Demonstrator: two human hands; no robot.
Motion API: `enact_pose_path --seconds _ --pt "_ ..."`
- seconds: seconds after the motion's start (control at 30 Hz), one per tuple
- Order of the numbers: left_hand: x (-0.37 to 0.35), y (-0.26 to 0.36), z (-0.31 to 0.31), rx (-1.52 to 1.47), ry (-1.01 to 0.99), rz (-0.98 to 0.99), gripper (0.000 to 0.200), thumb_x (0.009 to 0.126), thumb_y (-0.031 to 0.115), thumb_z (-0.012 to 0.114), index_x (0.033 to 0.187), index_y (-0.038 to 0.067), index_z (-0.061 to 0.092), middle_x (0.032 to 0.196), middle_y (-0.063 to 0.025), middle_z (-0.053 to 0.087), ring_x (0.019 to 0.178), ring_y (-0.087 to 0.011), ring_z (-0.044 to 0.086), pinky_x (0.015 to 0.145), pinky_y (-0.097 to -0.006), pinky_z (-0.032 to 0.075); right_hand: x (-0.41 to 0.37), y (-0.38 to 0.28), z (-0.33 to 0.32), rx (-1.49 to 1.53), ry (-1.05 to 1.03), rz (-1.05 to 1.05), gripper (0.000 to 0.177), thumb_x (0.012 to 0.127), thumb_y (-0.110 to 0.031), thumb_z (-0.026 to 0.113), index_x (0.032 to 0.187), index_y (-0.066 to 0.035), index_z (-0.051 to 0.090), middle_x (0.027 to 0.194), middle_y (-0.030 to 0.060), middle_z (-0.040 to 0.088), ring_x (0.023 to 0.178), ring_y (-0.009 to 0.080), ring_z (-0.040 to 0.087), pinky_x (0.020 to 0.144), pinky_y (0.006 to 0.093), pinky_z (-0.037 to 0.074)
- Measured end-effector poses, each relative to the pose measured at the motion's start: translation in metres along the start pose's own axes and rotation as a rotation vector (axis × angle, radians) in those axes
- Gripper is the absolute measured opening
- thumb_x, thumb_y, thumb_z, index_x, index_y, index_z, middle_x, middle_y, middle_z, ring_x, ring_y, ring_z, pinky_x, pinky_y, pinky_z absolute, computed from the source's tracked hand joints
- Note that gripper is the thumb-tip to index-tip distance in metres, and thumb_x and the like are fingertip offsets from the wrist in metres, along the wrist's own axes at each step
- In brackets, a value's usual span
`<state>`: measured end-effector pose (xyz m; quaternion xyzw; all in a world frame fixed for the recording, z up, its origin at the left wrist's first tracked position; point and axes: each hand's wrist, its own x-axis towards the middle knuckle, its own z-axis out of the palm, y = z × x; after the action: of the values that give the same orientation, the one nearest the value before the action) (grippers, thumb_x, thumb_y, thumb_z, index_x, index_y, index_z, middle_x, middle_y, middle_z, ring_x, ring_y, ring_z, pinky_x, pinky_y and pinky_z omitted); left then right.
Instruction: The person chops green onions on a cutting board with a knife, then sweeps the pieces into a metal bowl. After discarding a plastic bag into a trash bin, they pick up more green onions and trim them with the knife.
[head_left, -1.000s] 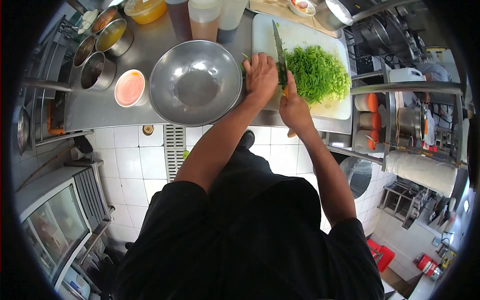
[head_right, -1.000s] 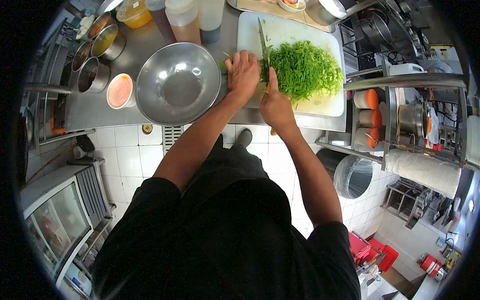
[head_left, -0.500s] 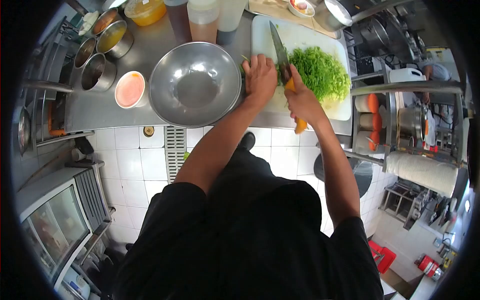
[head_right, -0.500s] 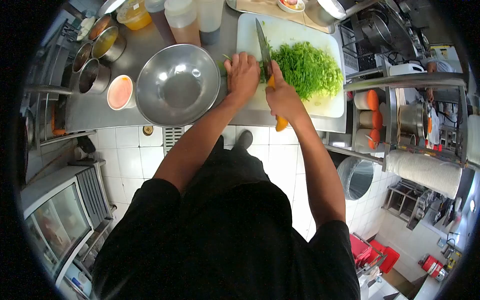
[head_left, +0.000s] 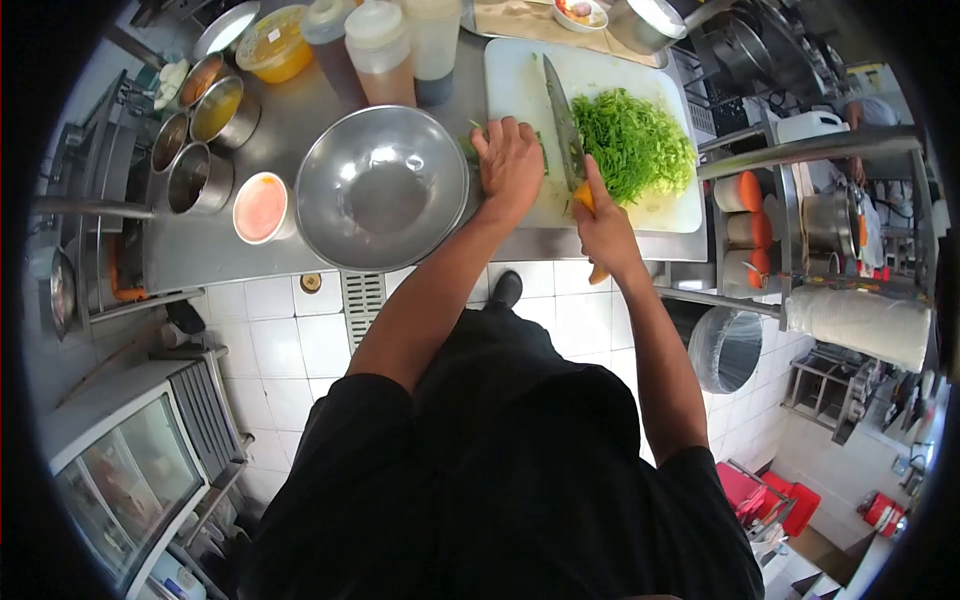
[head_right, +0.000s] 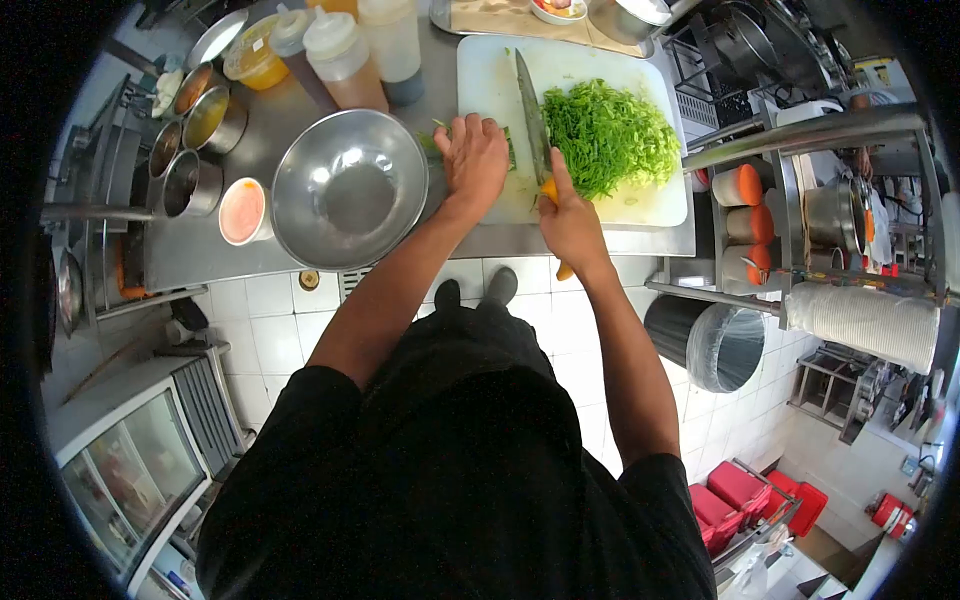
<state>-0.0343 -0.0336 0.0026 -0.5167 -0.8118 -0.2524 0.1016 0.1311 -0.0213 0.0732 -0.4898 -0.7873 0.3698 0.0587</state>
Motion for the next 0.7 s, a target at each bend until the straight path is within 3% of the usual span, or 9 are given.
enact_pose_path --seconds 0.07,0.1,0.27,0.4,0.5,0.6,0.63,0.7 --pt "0.003 0.007 0.006 0.039 0.030 0.042 0.015 0.086 0.012 0.060 0.095 0.003 0.068 0.098 -0.0100 0.061 0.102 -0.0276 0.054 0.097 -0.0530 0.033 -0.002 0.009 -0.008 -0.024 0.025 0.026 0.074 0.093 -0.013 0.054 0.160 -0.021 0.023 0.096 0.0295 0.069 0.089 0.0468 0.067 0.085 0.0497 0.051" --pt "0.002 0.011 0.010 0.059 0.044 0.061 0.013 0.086 0.011 0.061 0.093 0.003 0.068 0.097 -0.0098 0.061 0.101 -0.0275 0.054 0.097 -0.0537 0.033 0.000 0.016 -0.008 -0.052 0.079 -0.061 0.071 0.097 -0.013 0.053 0.160 -0.025 0.024 0.079 0.0176 0.068 0.051 0.0214 0.061 0.057 0.0383 0.054" --pt "0.003 0.035 0.024 0.062 0.073 0.092 0.014 0.087 0.011 0.061 0.094 0.003 0.068 0.096 -0.0095 0.061 0.101 -0.0274 0.054 0.097 -0.0532 0.033 0.005 0.024 -0.023 -0.054 0.064 -0.129 0.069 0.096 -0.012 0.053 0.159 -0.021 0.028 0.075 0.0173 0.067 0.050 0.0219 0.061 0.056 0.0367 0.054" --pt "0.000 0.030 0.028 0.025 0.119 0.069 0.015 0.089 0.015 0.061 0.093 0.003 0.069 0.095 -0.0095 0.060 0.100 -0.0273 0.054 0.096 -0.0524 0.033 -0.006 -0.008 -0.043 -0.058 -0.024 -0.077 0.069 0.096 -0.012 0.054 0.159 -0.017 0.028 0.078 0.0180 0.067 0.047 0.0201 0.059 0.054 0.0340 0.053" --pt "0.002 0.031 0.025 0.015 0.101 0.056 0.016 0.090 0.017 0.062 0.091 0.003 0.069 0.095 -0.0098 0.060 0.100 -0.0272 0.053 0.096 -0.0522 0.033 -0.015 -0.026 -0.046 -0.111 -0.054 -0.024 0.070 0.095 -0.012 0.054 0.159 -0.014 0.026 0.083 0.0243 0.069 0.057 0.0308 0.066 0.062 0.0420 0.056" --pt "0.001 0.032 0.022 0.006 0.095 0.048 0.014 0.085 0.010 0.058 0.093 0.004 0.069 0.097 -0.0094 0.060 0.101 -0.0264 0.053 0.098 -0.0532 0.033 -0.016 -0.006 -0.015 -0.211 0.075 -0.195 0.072 0.094 -0.011 0.052 0.159 -0.013 0.022 0.089 0.0312 0.069 0.077 0.0448 0.068 0.078 0.0519 0.054" --pt "0.002 0.032 0.021 -0.019 0.078 0.041 0.014 0.086 0.010 0.059 0.093 0.004 0.069 0.097 -0.0092 0.060 0.101 -0.0264 0.053 0.099 -0.0543 0.033 -0.017 -0.005 -0.009 -0.174 0.078 -0.211 0.075 0.089 -0.007 0.052 0.158 -0.004 0.022 0.085 0.0313 0.068 0.081 0.0485 0.067 0.084 0.0540 0.051" --pt "0.001 0.032 0.017 -0.069 0.041 0.026 0.014 0.088 0.012 0.059 0.093 0.005 0.069 0.097 -0.0086 0.060 0.102 -0.0266 0.053 0.102 -0.0566 0.032 -0.017 -0.005 -0.002 -0.185 0.063 -0.161 0.076 0.089 -0.006 0.052 0.158 -0.004 0.019 0.084 0.0313 0.068 0.079 0.0485 0.067 0.083 0.0548 0.052"
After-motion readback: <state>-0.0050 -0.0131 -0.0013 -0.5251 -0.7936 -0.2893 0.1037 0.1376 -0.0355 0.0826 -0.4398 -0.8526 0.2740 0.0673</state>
